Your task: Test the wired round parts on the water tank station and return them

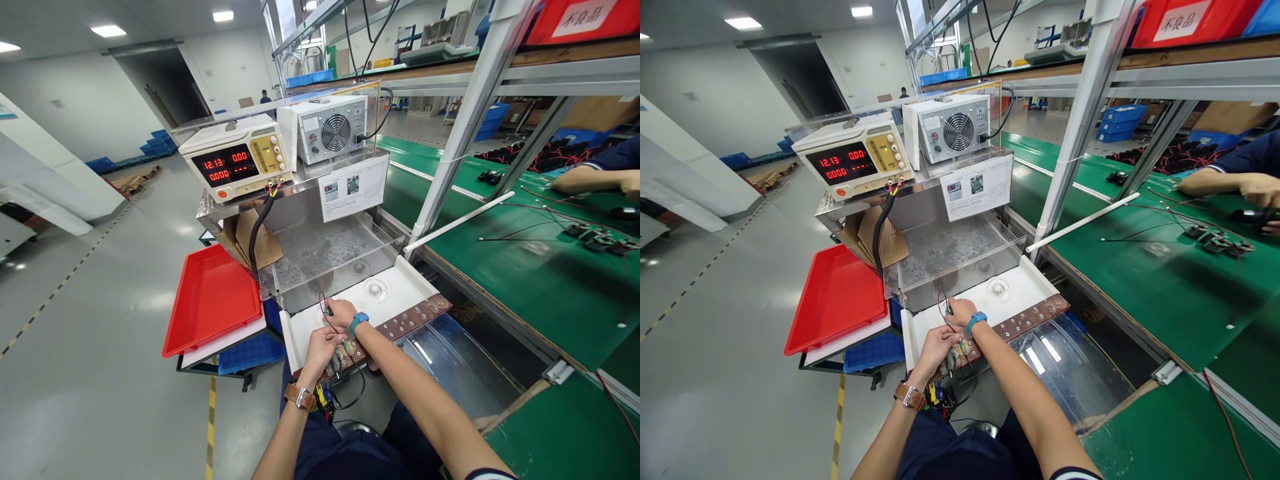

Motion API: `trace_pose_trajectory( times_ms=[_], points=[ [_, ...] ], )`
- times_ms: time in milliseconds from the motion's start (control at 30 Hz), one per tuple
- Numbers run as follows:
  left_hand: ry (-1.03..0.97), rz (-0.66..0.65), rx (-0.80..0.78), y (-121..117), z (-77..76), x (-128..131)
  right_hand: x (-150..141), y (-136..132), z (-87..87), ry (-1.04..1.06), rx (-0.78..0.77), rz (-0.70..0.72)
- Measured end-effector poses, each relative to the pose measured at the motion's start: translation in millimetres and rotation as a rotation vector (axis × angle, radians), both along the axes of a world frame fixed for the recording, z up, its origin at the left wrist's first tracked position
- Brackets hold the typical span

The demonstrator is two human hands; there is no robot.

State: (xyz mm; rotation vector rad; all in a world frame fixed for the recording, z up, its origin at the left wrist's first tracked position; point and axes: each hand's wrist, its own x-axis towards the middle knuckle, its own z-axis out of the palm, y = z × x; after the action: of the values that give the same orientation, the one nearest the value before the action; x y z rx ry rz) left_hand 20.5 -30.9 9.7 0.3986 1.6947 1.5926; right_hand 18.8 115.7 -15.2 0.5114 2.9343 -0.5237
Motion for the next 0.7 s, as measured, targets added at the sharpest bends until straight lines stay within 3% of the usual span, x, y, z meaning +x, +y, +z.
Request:
trace_pose_trajectory(
  times_ms=[700],
  points=[
    [-0.014, -0.041, -0.039, -0.2, 8.6, -1.0, 0.3, 2.8, 0.7, 0.017, -0.017, -0.002]
  ],
)
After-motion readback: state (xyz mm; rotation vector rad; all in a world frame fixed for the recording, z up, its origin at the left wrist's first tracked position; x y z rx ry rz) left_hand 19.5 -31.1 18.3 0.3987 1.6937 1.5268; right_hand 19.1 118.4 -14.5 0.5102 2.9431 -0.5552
